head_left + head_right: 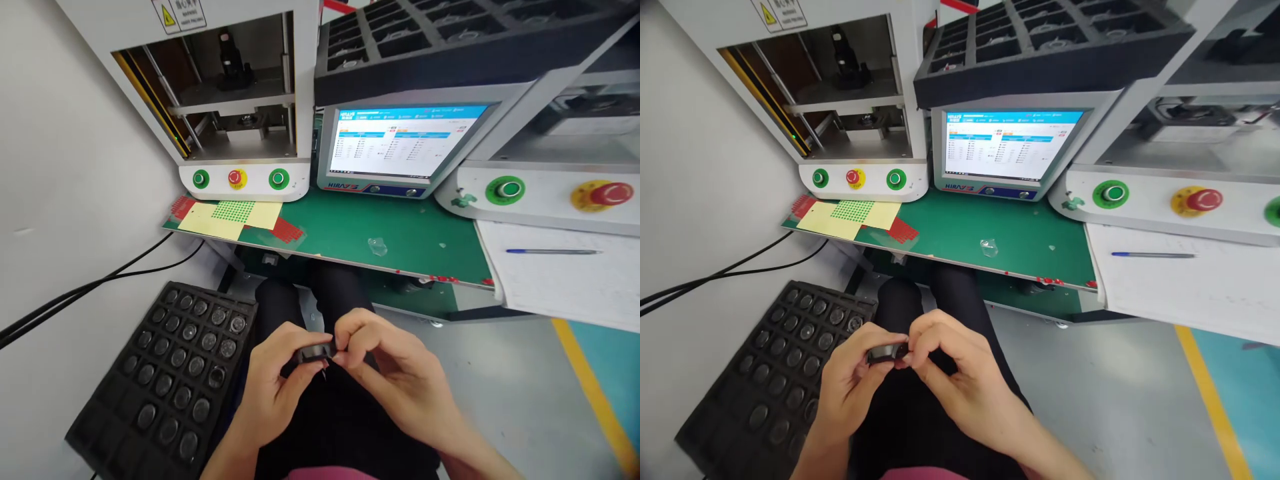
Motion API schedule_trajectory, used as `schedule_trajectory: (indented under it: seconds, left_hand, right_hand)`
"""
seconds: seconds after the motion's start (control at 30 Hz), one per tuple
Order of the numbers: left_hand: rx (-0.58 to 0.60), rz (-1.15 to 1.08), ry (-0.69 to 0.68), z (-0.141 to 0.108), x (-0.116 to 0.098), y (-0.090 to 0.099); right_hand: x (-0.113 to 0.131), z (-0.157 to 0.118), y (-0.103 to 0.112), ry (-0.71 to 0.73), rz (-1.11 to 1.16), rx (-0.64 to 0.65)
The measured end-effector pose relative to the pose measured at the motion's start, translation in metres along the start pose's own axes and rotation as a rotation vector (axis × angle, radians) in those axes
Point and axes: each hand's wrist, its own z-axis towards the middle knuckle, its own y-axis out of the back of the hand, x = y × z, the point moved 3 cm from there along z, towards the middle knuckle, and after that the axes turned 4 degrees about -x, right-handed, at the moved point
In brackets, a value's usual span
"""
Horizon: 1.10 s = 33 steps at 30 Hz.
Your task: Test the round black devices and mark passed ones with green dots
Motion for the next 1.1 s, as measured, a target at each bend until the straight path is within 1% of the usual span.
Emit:
schedule_trajectory:
  seconds: [0.07, 0.1, 0.13, 0.17, 0.27, 0.3, 0.37, 0.43, 0.5, 0.57, 0.6, 0.7, 0.77, 0.87, 0.93, 0.97, 1.03, 1.07, 1.1]
  left_hand:
    - [0.031, 0.008, -0.011, 0.000, 0.000, 0.001]
    - [0.037, 0.010, -0.014, 0.000, 0.001, 0.001]
    - [0.036, 0.011, -0.014, 0.000, 0.002, 0.002]
    - [0.031, 0.013, -0.012, 0.000, 0.003, 0.002]
    - [0.011, 0.006, -0.014, 0.000, 0.006, 0.000]
    - [0.002, 0.007, -0.021, 0.000, 0.007, 0.000]
    - [-0.013, 0.011, -0.041, 0.000, 0.008, -0.001]
    - [-0.015, 0.015, -0.061, 0.001, 0.008, -0.003]
    - [-0.003, 0.014, -0.077, 0.003, 0.008, -0.004]
    - [0.014, 0.013, -0.081, 0.004, 0.009, -0.006]
    - [0.022, 0.014, -0.075, 0.004, 0.009, -0.007]
    - [0.032, 0.008, -0.047, 0.004, 0.011, -0.012]
    - [0.009, 0.020, -0.050, 0.002, 0.011, -0.017]
    - [-0.065, 0.106, -0.109, 0.000, 0.008, -0.026]
    - [-0.138, 0.193, -0.137, 0.002, 0.008, -0.030]
    - [-0.206, 0.230, -0.126, 0.003, 0.009, -0.030]
    - [-0.414, 0.255, -0.057, 0.007, 0.013, -0.025]
    - [-0.533, 0.241, -0.015, 0.008, 0.016, -0.021]
    - [-0.627, 0.213, 0.023, 0.010, 0.019, -0.018]
  right_hand:
    - [0.000, 0.002, 0.001, -0.039, 0.020, 0.115]
    - [-0.001, 0.003, 0.002, -0.052, 0.039, 0.137]
    - [-0.002, 0.003, 0.002, -0.057, 0.062, 0.124]
    - [-0.004, 0.003, 0.002, -0.058, 0.084, 0.085]
    - [-0.008, 0.001, 0.002, -0.038, 0.125, -0.096]
    - [-0.009, -0.001, 0.001, -0.024, 0.116, -0.145]
    - [-0.008, -0.004, 0.000, 0.023, 0.068, -0.192]
    - [-0.008, -0.006, 0.001, 0.057, 0.029, -0.210]
    - [-0.008, -0.006, 0.003, 0.050, 0.040, -0.218]
    - [-0.008, -0.005, 0.007, 0.041, 0.054, -0.207]
    - [-0.007, -0.004, 0.008, 0.058, 0.041, -0.190]
    - [-0.003, -0.003, 0.013, 0.166, -0.091, -0.121]
    - [0.001, -0.004, 0.015, 0.219, -0.197, -0.114]
    - [0.006, -0.011, 0.013, 0.229, -0.303, -0.173]
    - [0.007, -0.018, 0.008, 0.226, -0.317, -0.209]
    - [0.006, -0.022, 0.007, 0.229, -0.303, -0.218]
    - [-0.002, -0.028, 0.009, 0.218, -0.246, -0.250]
    - [-0.011, -0.029, 0.015, 0.175, -0.200, -0.317]
    - [-0.024, -0.030, 0.026, 0.087, -0.129, -0.444]
